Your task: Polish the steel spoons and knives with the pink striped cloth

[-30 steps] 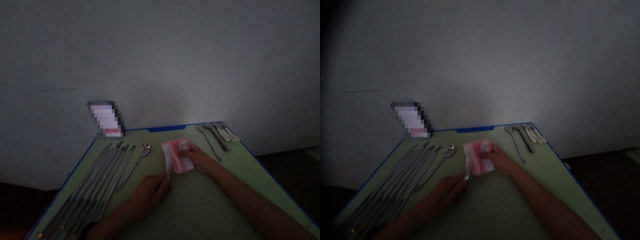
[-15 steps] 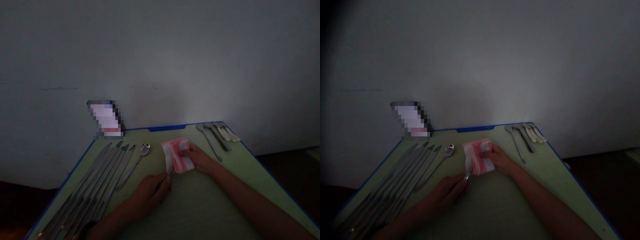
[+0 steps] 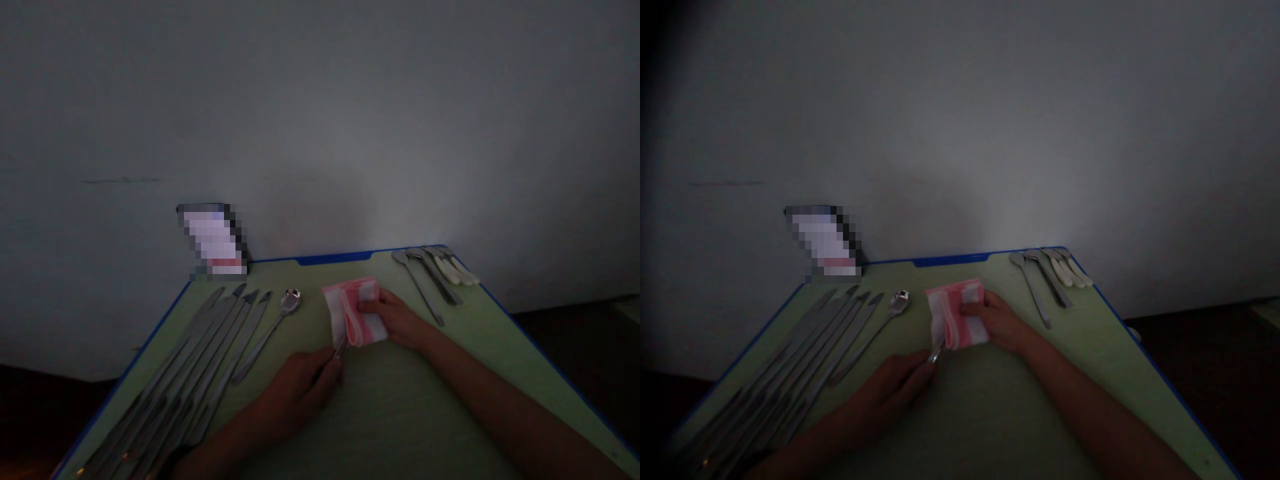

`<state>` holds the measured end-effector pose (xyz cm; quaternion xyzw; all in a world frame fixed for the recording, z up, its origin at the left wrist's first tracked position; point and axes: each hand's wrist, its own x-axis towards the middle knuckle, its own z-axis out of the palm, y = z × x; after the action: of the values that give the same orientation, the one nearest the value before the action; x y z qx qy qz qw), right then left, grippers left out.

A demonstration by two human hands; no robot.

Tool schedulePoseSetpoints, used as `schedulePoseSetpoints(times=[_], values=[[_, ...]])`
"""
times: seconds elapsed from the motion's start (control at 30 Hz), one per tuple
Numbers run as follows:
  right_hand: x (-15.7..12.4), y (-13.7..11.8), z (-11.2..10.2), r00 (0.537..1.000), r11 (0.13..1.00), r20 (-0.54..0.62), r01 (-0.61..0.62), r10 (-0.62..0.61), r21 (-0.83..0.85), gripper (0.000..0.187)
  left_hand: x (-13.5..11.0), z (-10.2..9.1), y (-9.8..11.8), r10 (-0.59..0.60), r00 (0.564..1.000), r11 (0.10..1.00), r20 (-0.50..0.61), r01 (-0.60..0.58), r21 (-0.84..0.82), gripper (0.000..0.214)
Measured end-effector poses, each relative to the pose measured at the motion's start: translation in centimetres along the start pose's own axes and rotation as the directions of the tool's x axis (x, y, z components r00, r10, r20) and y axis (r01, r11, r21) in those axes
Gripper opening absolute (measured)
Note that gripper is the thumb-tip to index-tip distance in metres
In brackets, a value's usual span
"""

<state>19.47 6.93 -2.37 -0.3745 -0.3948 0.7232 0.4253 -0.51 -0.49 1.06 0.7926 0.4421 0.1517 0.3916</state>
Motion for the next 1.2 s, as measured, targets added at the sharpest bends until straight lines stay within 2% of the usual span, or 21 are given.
schedulePoseSetpoints(times=[0.13,0.37,0.6,0.7,0.97,1.2], values=[[0.06,0.02,0.07,1.0,1.0,0.014,-0.017,0.017,0.01,0.031,0.05,-0.04,0.05,0.007,1.0,1.0,-0.006,-0.007,0.015,0.036],[-0.39,-0.5,0.8,0.999,0.996,-0.04,-0.025,0.028,0.084,0.03,0.04,-0.24,0.21,0.0,1.0,1.0,0.005,0.0,-0.007,0.036],[-0.2,-0.47,0.6,0.998,0.997,-0.063,-0.022,0.026,0.069,0.022,0.07,0.07,-0.09,0.021,0.999,1.0,-0.031,-0.021,-0.015,0.036],[-0.06,-0.34,0.36,0.996,0.998,-0.085,-0.02,0.025,0.06,0.019,0.05,-0.02,-0.08,0.018,1.0,1.0,0.001,-0.018,-0.021,0.037],[0.03,-0.26,0.3,0.993,0.999,-0.112,-0.031,0.035,0.033,0.021,0.0,-0.03,0.09,-0.001,1.0,1.0,-0.01,0.001,0.028,0.035],[0.0,-0.23,0.33,0.997,0.999,-0.075,-0.02,0.024,0.046,0.02,-0.03,-0.14,0.1,-0.035,0.997,0.999,-0.063,0.033,-0.03,0.036]])
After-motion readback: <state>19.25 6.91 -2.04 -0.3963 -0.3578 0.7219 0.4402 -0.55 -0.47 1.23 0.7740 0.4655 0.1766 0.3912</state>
